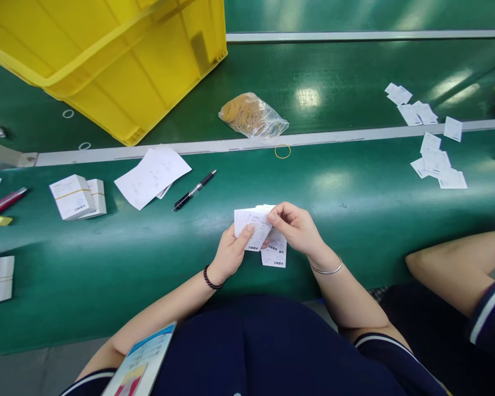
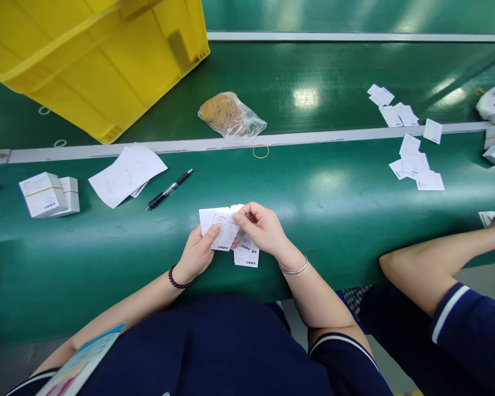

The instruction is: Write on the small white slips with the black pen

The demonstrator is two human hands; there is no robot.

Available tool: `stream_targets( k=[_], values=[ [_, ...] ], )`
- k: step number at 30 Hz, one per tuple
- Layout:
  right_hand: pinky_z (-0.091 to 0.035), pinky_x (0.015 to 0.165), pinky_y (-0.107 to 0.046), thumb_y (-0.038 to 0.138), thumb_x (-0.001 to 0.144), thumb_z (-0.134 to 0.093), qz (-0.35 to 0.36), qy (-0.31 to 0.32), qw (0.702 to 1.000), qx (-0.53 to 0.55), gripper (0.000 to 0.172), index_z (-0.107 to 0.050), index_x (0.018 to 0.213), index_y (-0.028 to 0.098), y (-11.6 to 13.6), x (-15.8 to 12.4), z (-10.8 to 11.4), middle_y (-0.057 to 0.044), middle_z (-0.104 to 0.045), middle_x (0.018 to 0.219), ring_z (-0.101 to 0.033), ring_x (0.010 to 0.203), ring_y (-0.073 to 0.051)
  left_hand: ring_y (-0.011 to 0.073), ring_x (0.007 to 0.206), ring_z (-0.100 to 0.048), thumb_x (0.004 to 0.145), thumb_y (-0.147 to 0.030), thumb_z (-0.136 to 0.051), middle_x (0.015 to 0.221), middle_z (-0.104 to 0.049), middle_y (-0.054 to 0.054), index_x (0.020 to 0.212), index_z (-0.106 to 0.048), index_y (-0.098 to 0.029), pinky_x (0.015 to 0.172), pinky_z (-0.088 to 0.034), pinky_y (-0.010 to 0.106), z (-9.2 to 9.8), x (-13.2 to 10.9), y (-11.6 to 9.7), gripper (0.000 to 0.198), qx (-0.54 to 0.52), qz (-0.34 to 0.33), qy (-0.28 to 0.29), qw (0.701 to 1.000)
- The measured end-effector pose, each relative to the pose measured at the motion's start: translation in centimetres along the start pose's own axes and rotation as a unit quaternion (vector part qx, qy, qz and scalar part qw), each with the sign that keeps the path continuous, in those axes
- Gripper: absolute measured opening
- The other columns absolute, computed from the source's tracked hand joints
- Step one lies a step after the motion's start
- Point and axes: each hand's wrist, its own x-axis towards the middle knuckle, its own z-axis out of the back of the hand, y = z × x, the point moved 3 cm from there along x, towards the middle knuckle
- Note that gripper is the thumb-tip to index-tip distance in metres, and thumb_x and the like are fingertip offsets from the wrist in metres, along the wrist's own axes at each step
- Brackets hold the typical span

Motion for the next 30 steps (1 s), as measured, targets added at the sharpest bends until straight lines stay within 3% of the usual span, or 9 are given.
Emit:
stream_targets(
  k=[5, 8, 11, 14, 16, 19, 23, 26, 30],
  values=[
    [-0.049, 0.048, -0.029, 0.054, 0.085, -0.062, -0.006, 0.013, 1.0, 0.008, 0.033, -0.053, 0.081, 0.023, -0.2, -0.1, -0.3, 0.0, -0.067, 0.064, -0.064, 0.053, -0.015, 0.0218, 0.071, -0.07, 0.084, -0.053, -0.068, 0.088, -0.074, 0.009, 0.104, -0.066, -0.016, 0.062, -0.059, 0.032, 0.4, 0.1, 0.5, 0.043, 0.024, -0.01, -0.022, 0.999],
    [-0.052, 0.056, -0.029, 0.048, 0.084, -0.064, 0.019, -0.026, 0.999, -0.038, 0.027, -0.06, 0.087, 0.022, -0.4, 0.0, 0.1, 0.0, -0.067, 0.071, -0.064, 0.061, -0.014, 0.0241, 0.081, -0.071, 0.082, -0.05, -0.071, 0.096, -0.074, 0.009, 0.106, -0.066, -0.016, 0.07, -0.059, 0.034, 0.4, 0.2, 0.6, 0.043, 0.02, -0.019, -0.048, 0.998],
    [-0.053, 0.065, -0.03, 0.042, 0.083, -0.065, 0.035, -0.058, 0.994, -0.087, 0.024, -0.064, 0.094, 0.02, -0.3, -0.1, 1.1, -0.002, -0.07, 0.079, -0.064, 0.069, -0.014, 0.0265, 0.097, -0.07, 0.08, -0.048, -0.073, 0.107, -0.072, 0.011, 0.108, -0.066, -0.016, 0.081, -0.059, 0.036, 0.5, 0.4, -0.1, 0.043, -0.015, -0.048, -0.081, 0.995],
    [-0.051, 0.062, -0.03, 0.034, 0.084, -0.063, 0.007, -0.027, 0.986, -0.165, 0.015, -0.065, 0.085, 0.02, -0.1, -0.1, 2.4, -0.002, -0.071, 0.078, -0.063, 0.067, -0.014, 0.0265, 0.095, -0.071, 0.081, -0.055, -0.07, 0.102, -0.073, 0.011, 0.109, -0.065, -0.015, 0.08, -0.06, 0.037, 0.9, 0.6, -1.5, 0.048, -0.046, -0.076, -0.126, 0.988],
    [-0.048, 0.06, -0.029, 0.027, 0.084, -0.06, -0.008, -0.008, 0.968, -0.249, 0.01, -0.064, 0.079, 0.02, -0.1, 0.1, 3.0, -0.002, -0.07, 0.075, -0.063, 0.065, -0.015, 0.0251, 0.086, -0.072, 0.08, -0.059, -0.068, 0.097, -0.074, 0.011, 0.111, -0.062, -0.015, 0.073, -0.061, 0.036, 1.2, 0.8, -2.2, 0.054, -0.055, -0.079, -0.146, 0.985],
    [-0.045, 0.06, -0.03, 0.019, 0.084, -0.057, -0.007, -0.029, 0.927, -0.373, 0.009, -0.063, 0.077, 0.021, -0.3, 0.4, 3.5, -0.002, -0.07, 0.075, -0.061, 0.065, -0.015, 0.0237, 0.08, -0.073, 0.08, -0.06, -0.067, 0.094, -0.074, 0.011, 0.114, -0.06, -0.014, 0.068, -0.061, 0.035, 1.4, 1.0, -2.7, 0.058, -0.051, -0.076, -0.155, 0.984],
    [-0.045, 0.064, -0.031, 0.02, 0.083, -0.059, 0.043, -0.074, 0.895, -0.437, 0.006, -0.062, 0.078, 0.021, -0.4, 0.6, 3.2, -0.005, -0.066, 0.083, -0.06, 0.074, -0.018, 0.0237, 0.076, -0.072, 0.08, -0.062, -0.067, 0.09, -0.074, 0.011, 0.108, -0.062, -0.014, 0.066, -0.061, 0.035, 0.9, 0.8, -2.2, 0.056, -0.036, -0.051, -0.124, 0.99],
    [-0.047, 0.064, -0.031, 0.029, 0.087, -0.059, 0.082, -0.094, 0.925, -0.358, 0.01, -0.062, 0.082, 0.021, 0.0, 0.4, 2.4, -0.006, -0.066, 0.084, -0.06, 0.075, -0.017, 0.0233, 0.074, -0.071, 0.083, -0.06, -0.064, 0.092, -0.074, 0.011, 0.104, -0.065, -0.015, 0.066, -0.06, 0.036, 0.4, 0.5, -1.3, 0.049, -0.02, -0.025, -0.07, 0.997],
    [-0.047, 0.054, -0.028, 0.047, 0.09, -0.057, 0.05, -0.044, 0.988, -0.142, 0.026, -0.058, 0.082, 0.022, 0.3, 0.1, 0.8, -0.001, -0.065, 0.07, -0.059, 0.058, -0.014, 0.0235, 0.077, -0.071, 0.087, -0.054, -0.063, 0.095, -0.074, 0.01, 0.107, -0.066, -0.016, 0.068, -0.059, 0.034, 0.2, 0.1, 0.0, 0.043, 0.003, -0.017, -0.021, 1.0]
  ],
)
